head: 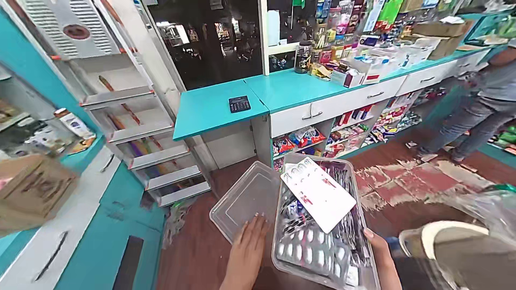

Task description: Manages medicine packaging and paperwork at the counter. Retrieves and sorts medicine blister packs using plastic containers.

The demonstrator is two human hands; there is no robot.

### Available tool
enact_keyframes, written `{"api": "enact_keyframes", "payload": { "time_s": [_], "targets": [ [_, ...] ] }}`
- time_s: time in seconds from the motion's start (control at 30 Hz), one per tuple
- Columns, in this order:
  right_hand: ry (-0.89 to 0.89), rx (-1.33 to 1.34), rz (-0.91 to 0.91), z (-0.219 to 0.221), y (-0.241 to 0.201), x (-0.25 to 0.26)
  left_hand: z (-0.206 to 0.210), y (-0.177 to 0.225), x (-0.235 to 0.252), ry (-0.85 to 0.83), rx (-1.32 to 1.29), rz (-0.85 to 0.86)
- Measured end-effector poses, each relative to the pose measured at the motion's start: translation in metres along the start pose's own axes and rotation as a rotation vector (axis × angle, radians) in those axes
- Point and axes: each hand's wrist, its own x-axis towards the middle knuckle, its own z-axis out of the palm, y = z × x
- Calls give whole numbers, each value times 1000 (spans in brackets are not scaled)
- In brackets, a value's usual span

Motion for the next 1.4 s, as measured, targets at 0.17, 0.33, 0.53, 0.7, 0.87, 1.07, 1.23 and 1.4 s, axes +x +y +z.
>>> {"api": "enact_keyframes", "payload": {
  "time_s": [0.17, 0.33, 0.53, 0.7, 0.87, 1.07, 1.23, 1.4],
  "targets": [
    [81, -1, -50, 26, 2, 162, 103, -51, 156, 35, -302, -64],
    [87, 27, -223, 31, -5, 316, 188, -108, 336, 57, -334, 20],
    [266, -50, -184, 63, -56, 462, 272, -134, 508, -192, -279, 15],
    [229, -76, -175, 43, -67, 588, 338, -165, 576, -500, -656, -173],
    [165, -151, -106, 17, -61, 690, 366, -215, 605, -303, -280, -296],
    [160, -455, -51, 17, -33, 745, 353, -191, 603, -368, -365, -367],
    [113, -517, -215, 23, -32, 760, 321, -195, 605, -490, -711, -395],
    [71, -630, -341, 27, -32, 774, 324, -234, 603, -320, -778, -426]
  ]
}}
